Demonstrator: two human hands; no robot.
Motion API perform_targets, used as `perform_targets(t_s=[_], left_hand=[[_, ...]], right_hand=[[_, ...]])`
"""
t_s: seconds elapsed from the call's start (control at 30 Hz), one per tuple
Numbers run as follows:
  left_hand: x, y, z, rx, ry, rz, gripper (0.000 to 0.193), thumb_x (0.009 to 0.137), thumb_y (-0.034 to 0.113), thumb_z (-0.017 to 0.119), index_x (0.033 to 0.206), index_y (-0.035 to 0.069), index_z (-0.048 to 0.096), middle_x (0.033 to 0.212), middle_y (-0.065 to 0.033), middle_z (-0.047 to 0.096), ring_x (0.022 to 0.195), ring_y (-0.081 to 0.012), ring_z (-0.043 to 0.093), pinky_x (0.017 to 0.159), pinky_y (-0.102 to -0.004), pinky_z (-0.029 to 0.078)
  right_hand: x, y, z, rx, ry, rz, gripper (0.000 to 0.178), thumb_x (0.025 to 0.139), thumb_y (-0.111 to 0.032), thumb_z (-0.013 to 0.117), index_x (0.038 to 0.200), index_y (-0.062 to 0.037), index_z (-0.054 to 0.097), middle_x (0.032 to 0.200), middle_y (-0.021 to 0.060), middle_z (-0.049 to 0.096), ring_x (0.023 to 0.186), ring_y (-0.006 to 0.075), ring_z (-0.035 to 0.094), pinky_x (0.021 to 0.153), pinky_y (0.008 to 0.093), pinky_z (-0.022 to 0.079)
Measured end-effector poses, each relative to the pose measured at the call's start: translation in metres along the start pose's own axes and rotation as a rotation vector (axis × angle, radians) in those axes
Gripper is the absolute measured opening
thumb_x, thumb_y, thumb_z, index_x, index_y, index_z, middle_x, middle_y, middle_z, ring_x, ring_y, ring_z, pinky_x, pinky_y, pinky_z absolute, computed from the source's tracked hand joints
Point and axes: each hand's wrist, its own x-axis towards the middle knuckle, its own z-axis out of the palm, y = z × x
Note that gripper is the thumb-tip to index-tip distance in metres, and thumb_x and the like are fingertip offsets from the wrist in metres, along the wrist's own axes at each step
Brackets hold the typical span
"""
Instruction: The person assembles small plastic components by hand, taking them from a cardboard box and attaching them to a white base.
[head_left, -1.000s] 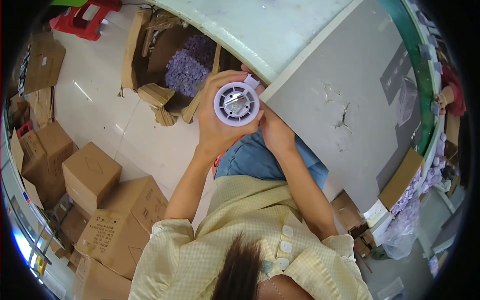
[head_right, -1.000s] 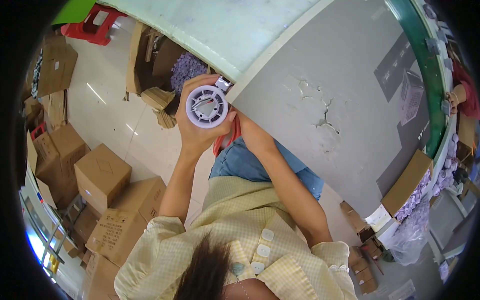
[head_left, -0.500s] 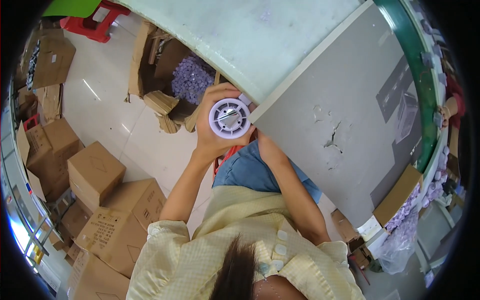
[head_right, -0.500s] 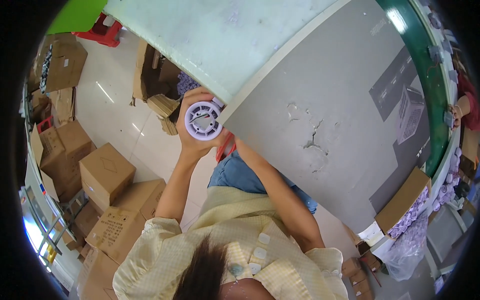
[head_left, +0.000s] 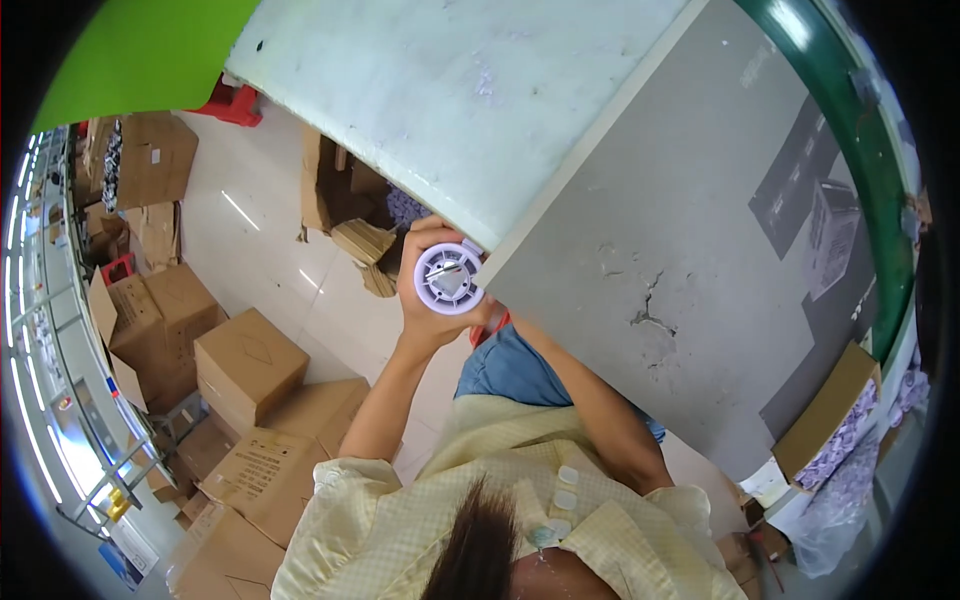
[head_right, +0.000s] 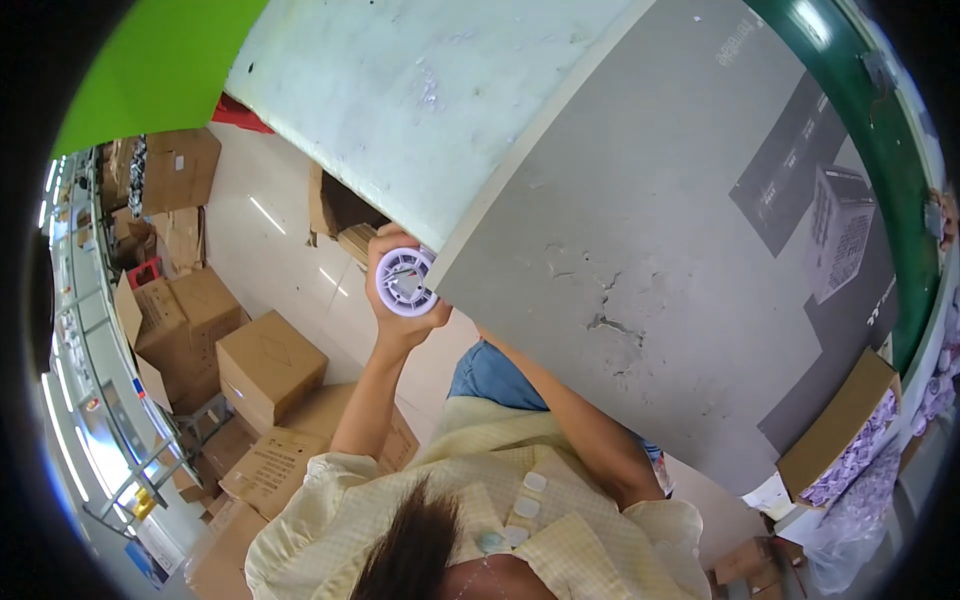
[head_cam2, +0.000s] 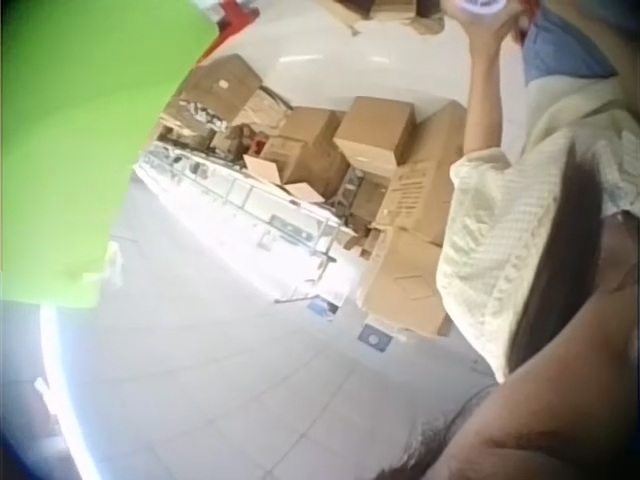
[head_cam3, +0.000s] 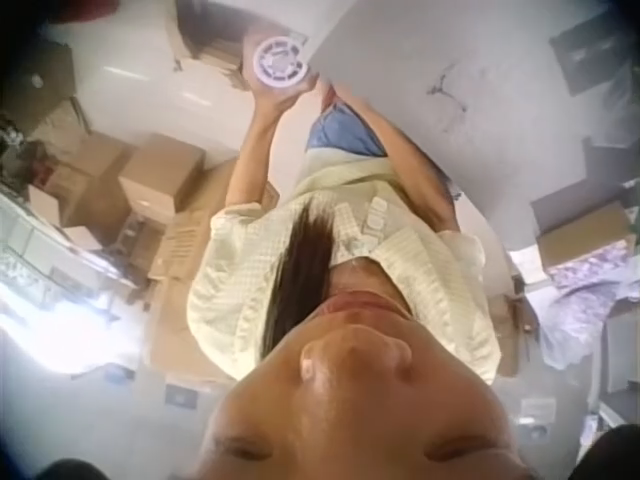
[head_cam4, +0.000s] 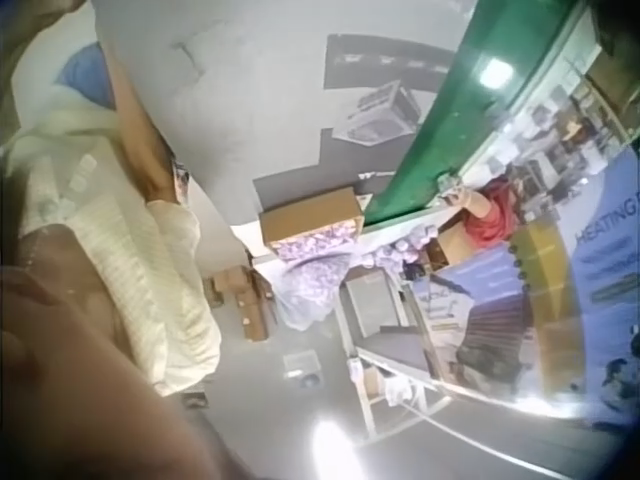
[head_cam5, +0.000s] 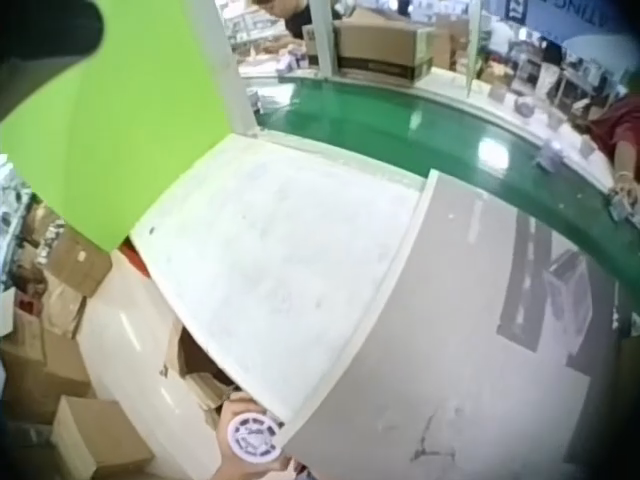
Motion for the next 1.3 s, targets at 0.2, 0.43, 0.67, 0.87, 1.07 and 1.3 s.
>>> perform_targets(t_s=[0.2,0.43,0.67,0.87,1.07,1.3], left_hand=[[0.003,0.002,-0.004,0.02,-0.018,-0.033,0.062,0.057,0.007,0.081,0.111,0.002,0.05,0.114,-0.0125,0.05,0.1,-0.0189,0.054,0.087,-0.0293,0.046],[0.008,-0.002,-0.006,-0.026,-0.055,-0.009,0.062,0.058,0.008,0.083,0.111,0.001,0.051,0.114,-0.012,0.052,0.103,-0.0189,0.054,0.089,-0.0299,0.046],[0.002,0.002,-0.015,-0.058,-0.069,-0.127,0.055,0.065,0.007,0.08,0.113,-0.001,0.054,0.11,-0.0064,0.059,0.099,-0.0141,0.059,0.088,-0.0281,0.047],[-0.042,0.005,-0.095,-0.196,-0.188,-0.538,0.065,0.06,0.03,0.087,0.112,0.003,0.059,0.101,-0.0031,0.062,0.093,-0.0124,0.06,0.082,-0.0282,0.049],[-0.004,0.1,-0.123,-0.071,-0.756,-0.399,0.08,0.047,0.032,0.096,0.112,0.002,0.06,0.099,-0.0075,0.067,0.091,-0.0173,0.065,0.081,-0.0312,0.051],[0.095,0.224,-0.026,0.172,-0.964,0.364,0.06,0.053,0.025,0.09,0.102,-0.001,0.068,0.093,-0.0147,0.071,0.091,-0.028,0.069,0.089,-0.0363,0.052]], right_hand=[[0.007,-0.003,-0.003,0.034,-0.05,-0.046,0.028,0.099,-0.021,0.052,0.117,-0.0036,0.063,0.11,0.0175,0.066,0.094,0.025,0.063,0.079,0.0391,0.049],[0.003,0.005,-0.006,0.016,-0.146,-0.077,0.029,0.099,-0.021,0.052,0.119,-0.0038,0.063,0.11,0.0175,0.066,0.094,0.0251,0.063,0.08,0.0389,0.049],[0.0,0.012,-0.016,-0.082,-0.114,-0.07,0.03,0.098,-0.02,0.053,0.122,-0.004,0.062,0.111,0.0174,0.066,0.094,0.0252,0.063,0.08,0.0387,0.049],[-0.019,-0.023,-0.007,0.778,-0.501,0.148,0.019,0.096,-0.012,0.055,0.105,-0.0038,0.069,0.1,0.0121,0.07,0.071,0.0162,0.062,0.065,0.0298,0.048],[-0.055,-0.069,-0.093,0.643,-0.546,-0.103,0.016,0.094,-0.012,0.057,0.1,-0.0046,0.07,0.068,0.0053,0.064,0.061,0.0175,0.059,0.058,0.0333,0.047],[-0.084,-0.082,-0.217,0.414,0.167,-0.27,0.018,0.09,-0.008,0.062,0.107,-0.0047,0.069,0.094,0.0116,0.069,0.089,0.0278,0.065,0.078,0.0373,0.052]])
